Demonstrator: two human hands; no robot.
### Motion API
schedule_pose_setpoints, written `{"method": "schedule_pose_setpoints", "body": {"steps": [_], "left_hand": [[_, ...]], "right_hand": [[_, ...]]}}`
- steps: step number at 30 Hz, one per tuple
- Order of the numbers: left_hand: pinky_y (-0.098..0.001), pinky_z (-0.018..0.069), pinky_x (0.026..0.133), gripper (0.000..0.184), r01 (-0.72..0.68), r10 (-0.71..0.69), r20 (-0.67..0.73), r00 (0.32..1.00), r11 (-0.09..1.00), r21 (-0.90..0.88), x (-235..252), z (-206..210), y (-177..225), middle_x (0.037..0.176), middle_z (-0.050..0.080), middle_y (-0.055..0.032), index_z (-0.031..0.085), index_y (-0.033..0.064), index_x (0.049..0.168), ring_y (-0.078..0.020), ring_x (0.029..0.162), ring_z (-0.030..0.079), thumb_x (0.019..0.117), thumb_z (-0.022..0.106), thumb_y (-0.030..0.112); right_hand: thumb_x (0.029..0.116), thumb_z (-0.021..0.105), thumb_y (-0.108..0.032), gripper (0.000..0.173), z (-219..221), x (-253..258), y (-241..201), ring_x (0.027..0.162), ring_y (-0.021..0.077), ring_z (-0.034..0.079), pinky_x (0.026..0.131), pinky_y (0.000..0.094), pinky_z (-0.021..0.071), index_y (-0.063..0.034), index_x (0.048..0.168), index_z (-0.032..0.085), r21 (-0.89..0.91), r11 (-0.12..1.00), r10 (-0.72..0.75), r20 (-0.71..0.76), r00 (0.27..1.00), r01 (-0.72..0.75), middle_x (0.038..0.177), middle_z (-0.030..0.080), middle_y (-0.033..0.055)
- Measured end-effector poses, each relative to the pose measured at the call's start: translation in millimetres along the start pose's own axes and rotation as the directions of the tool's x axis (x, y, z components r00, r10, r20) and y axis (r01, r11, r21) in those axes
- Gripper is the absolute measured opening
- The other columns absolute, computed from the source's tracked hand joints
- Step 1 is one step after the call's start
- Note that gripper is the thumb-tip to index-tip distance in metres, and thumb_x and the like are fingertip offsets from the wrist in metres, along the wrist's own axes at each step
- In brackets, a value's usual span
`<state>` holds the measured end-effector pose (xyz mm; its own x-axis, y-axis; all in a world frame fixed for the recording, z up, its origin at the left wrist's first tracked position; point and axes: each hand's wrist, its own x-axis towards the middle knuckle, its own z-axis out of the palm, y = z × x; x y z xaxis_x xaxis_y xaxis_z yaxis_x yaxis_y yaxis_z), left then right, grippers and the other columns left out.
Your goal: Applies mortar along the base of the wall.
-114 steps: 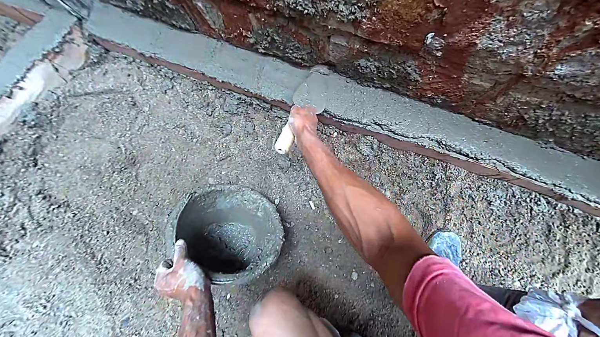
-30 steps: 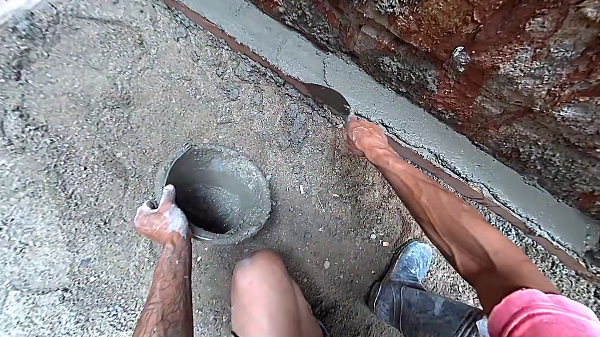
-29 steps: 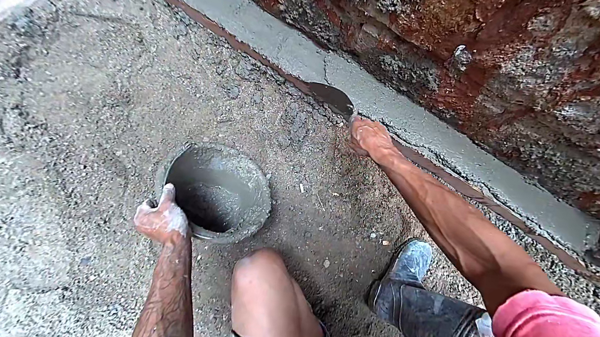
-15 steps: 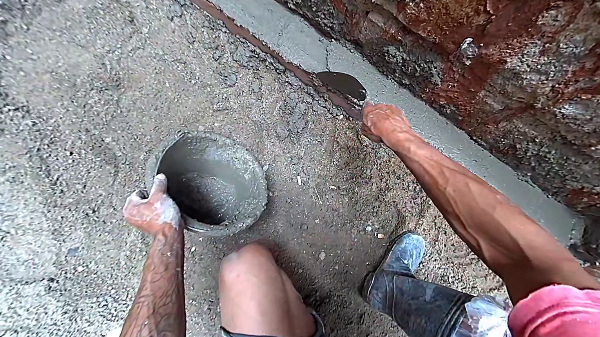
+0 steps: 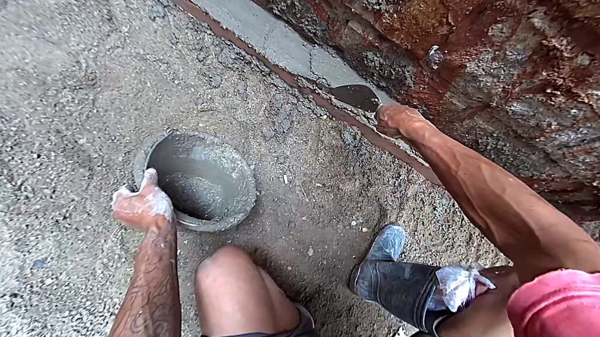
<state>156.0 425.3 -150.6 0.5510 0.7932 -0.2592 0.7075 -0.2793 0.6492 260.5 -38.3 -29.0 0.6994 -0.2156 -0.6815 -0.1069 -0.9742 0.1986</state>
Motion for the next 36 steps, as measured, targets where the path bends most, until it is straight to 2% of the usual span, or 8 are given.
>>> {"method": "schedule_pose_setpoints", "body": {"steps": [5, 10, 14, 18, 23, 27, 31, 36], "left_hand": [[-0.0491, 0.0424, 0.108, 0.052, -0.015, 0.015, -0.003, 1.000, 1.000, -0.004, 1, 3, -1, 0.126, 0.066, -0.0221, 0.067, -0.0025, 0.119, -0.0317, 0.126, 0.059, 0.0942, 0.071, 0.043], [-0.0484, 0.0423, 0.109, 0.051, -0.041, 0.041, 0.006, 0.999, 0.999, 0.000, -1, 5, 4, 0.127, 0.066, -0.0210, 0.067, -0.0020, 0.120, -0.0305, 0.127, 0.059, 0.0939, 0.071, 0.042], [-0.0495, 0.0423, 0.109, 0.052, -0.046, 0.046, 0.018, 0.999, 0.999, 0.023, -14, 11, 21, 0.130, 0.065, -0.0230, 0.066, -0.0032, 0.122, -0.0324, 0.129, 0.058, 0.0943, 0.071, 0.041], [-0.0525, 0.0407, 0.110, 0.053, -0.084, 0.080, 0.051, 0.996, 0.993, 0.079, -29, 21, 39, 0.132, 0.062, -0.0260, 0.065, -0.0047, 0.123, -0.0365, 0.131, 0.056, 0.0963, 0.069, 0.041], [-0.0534, 0.0426, 0.108, 0.053, -0.131, 0.123, 0.063, 0.990, 0.981, 0.144, -32, 33, 42, 0.128, 0.065, -0.0251, 0.067, -0.0035, 0.118, -0.0367, 0.127, 0.059, 0.0954, 0.070, 0.044], [-0.0526, 0.0436, 0.105, 0.052, -0.129, 0.124, 0.043, 0.991, 0.981, 0.148, -29, 31, 39, 0.124, 0.066, -0.0243, 0.067, -0.0039, 0.116, -0.0351, 0.123, 0.061, 0.0948, 0.070, 0.044], [-0.0513, 0.0440, 0.105, 0.051, -0.123, 0.122, 0.017, 0.992, 0.986, 0.111, -15, 20, 25, 0.122, 0.068, -0.0226, 0.068, -0.0029, 0.117, -0.0331, 0.121, 0.062, 0.0932, 0.072, 0.042], [-0.0493, 0.0447, 0.103, 0.048, -0.102, 0.100, 0.027, 0.995, 0.993, 0.058, -4, 12, 16, 0.119, 0.068, -0.0215, 0.068, -0.0034, 0.114, -0.0303, 0.117, 0.063, 0.0928, 0.073, 0.039]], "right_hand": [[0.1026, 0.058, -0.017, 0.026, 3, -14, 33, 0.119, 0.0465, 0.061, 0.093, 0.0696, 0.0464, 0.0042, 0.116, 0.066, 0.040, 0.998, 0.039, 0.033, 0.999, -0.040, 0.124, 0.065, 0.0282], [0.1043, 0.058, -0.020, 0.028, 11, -24, 67, 0.116, 0.0462, 0.063, 0.096, 0.0677, 0.0470, 0.0030, 0.118, 0.065, 0.032, 0.998, -0.045, 0.016, 0.999, 0.045, 0.120, 0.066, 0.0277], [0.1047, 0.060, -0.026, 0.032, 13, -38, 82, 0.117, 0.0466, 0.063, 0.097, 0.0678, 0.0467, -0.0023, 0.127, 0.064, 0.094, 0.991, -0.091, -0.054, 0.994, 0.096, 0.122, 0.066, 0.0268], [0.1043, 0.059, -0.024, 0.031, 36, -40, 71, 0.116, 0.0472, 0.063, 0.096, 0.0683, 0.0474, -0.0048, 0.128, 0.063, 0.183, 0.974, -0.119, -0.103, 0.988, 0.136, 0.120, 0.066, 0.0265], [0.1057, 0.057, -0.026, 0.043, 83, -7, 41, 0.123, 0.0478, 0.061, 0.101, 0.0673, 0.0461, -0.0033, 0.142, 0.054, 0.282, 0.940, -0.162, -0.125, 0.979, 0.192, 0.129, 0.063, 0.0285], [0.1048, 0.058, -0.024, 0.037, 71, 15, 25, 0.123, 0.0469, 0.060, 0.101, 0.0672, 0.0461, -0.0025, 0.135, 0.059, 0.324, 0.925, -0.172, -0.110, 0.979, 0.199, 0.128, 0.064, 0.0277], [0.1058, 0.056, -0.021, 0.034, 60, 16, 57, 0.121, 0.0461, 0.061, 0.102, 0.0661, 0.0453, 0.0005, 0.131, 0.061, 0.345, 0.910, -0.191, -0.141, 0.971, 0.229, 0.126, 0.064, 0.0284], [0.1048, 0.058, -0.017, 0.026, 62, 2, 79, 0.110, 0.0440, 0.064, 0.095, 0.0631, 0.0478, 0.0001, 0.124, 0.063, 0.381, 0.896, -0.188, -0.144, 0.972, 0.230, 0.116, 0.066, 0.0271]]}}
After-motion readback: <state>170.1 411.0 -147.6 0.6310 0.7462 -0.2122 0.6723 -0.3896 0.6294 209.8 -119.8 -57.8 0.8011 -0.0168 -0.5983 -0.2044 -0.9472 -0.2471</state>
